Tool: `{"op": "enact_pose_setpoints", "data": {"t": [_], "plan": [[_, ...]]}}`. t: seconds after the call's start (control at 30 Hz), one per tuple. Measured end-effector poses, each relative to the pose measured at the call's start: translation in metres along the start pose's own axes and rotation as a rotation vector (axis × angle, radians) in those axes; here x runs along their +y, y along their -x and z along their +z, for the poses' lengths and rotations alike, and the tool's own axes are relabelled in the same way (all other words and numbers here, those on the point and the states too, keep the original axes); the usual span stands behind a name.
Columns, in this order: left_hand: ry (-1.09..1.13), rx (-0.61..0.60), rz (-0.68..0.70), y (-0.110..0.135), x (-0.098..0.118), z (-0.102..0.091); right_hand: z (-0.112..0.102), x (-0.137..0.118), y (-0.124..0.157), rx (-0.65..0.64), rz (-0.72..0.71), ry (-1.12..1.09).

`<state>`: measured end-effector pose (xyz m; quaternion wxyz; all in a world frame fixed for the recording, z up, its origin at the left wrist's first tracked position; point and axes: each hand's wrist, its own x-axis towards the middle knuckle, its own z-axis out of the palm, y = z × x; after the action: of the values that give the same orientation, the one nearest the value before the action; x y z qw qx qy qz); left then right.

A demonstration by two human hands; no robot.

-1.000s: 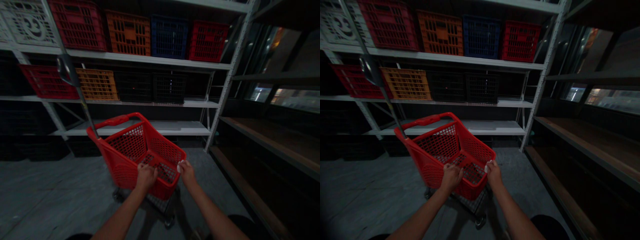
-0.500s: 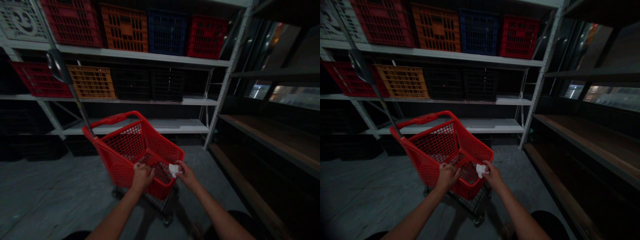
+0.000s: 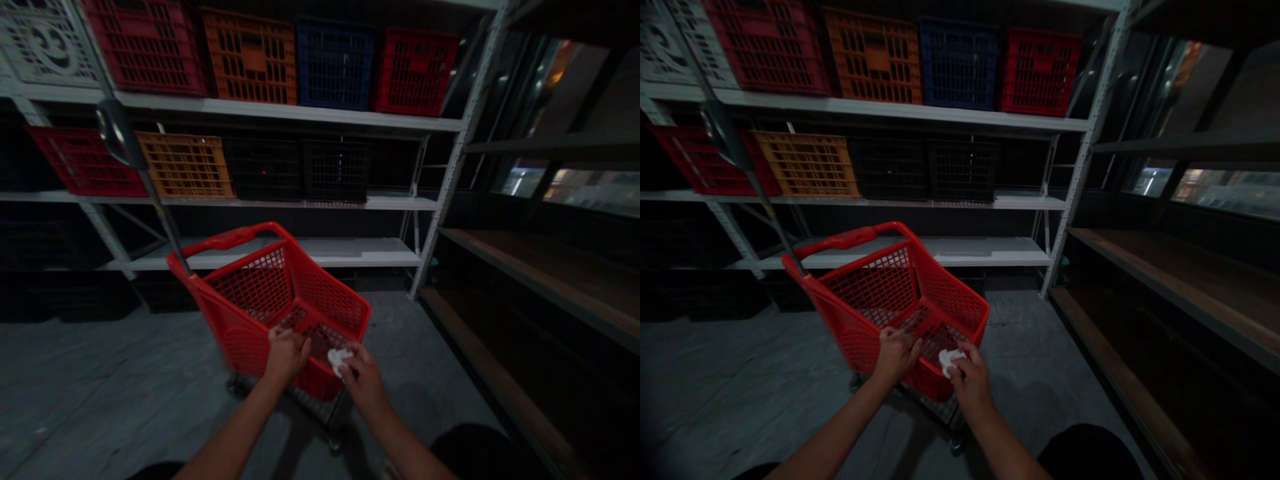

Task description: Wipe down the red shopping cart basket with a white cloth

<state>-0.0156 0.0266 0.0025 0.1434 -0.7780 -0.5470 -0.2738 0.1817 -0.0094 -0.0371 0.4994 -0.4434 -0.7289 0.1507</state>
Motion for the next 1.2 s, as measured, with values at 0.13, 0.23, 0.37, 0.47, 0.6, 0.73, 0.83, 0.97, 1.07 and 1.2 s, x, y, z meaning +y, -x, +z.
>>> {"op": "enact_pose_setpoints", "data": {"t": [0.13, 0.23, 0.37, 0.47, 0.6, 0.73, 0.83, 0.97, 1.07, 1.2], "plan": [[0.013, 0.014, 0.019, 0.004, -0.001, -0.003, -0.020, 0.047, -0.041, 0.089, -0.008, 0.163], [0.010, 0.025, 0.033, 0.006, 0.000, -0.004, -0.034, 0.077, -0.075, 0.160, -0.010, 0.295], [-0.001, 0.026, 0.028, 0.007, 0.001, -0.003, -0.048, 0.081, -0.094, 0.182, -0.022, 0.356], [-0.009, 0.013, 0.023, 0.008, 0.001, -0.002, -0.072, 0.068, -0.093, 0.282, -0.010, 0.389], [0.000, 0.005, 0.010, 0.007, 0.001, -0.002, -0.111, 0.053, -0.091, 0.223, 0.006, 0.468], [0.007, 0.014, 0.003, 0.005, 0.004, -0.002, -0.097, 0.047, -0.084, 0.038, 0.074, 0.286], [-0.006, 0.008, 0.008, 0.005, 0.004, -0.001, -0.057, 0.054, -0.072, -0.019, 0.179, 0.019], [-0.006, 0.005, 0.006, 0.005, 0.003, 0.000, -0.025, 0.066, -0.056, 0.047, 0.295, -0.215], [-0.001, 0.003, 0.002, 0.005, 0.002, 0.001, -0.026, 0.061, -0.048, 0.051, 0.265, -0.193], [0.006, -0.002, 0.010, 0.005, 0.002, 0.000, -0.033, 0.036, -0.039, -0.020, 0.148, -0.106]]}}
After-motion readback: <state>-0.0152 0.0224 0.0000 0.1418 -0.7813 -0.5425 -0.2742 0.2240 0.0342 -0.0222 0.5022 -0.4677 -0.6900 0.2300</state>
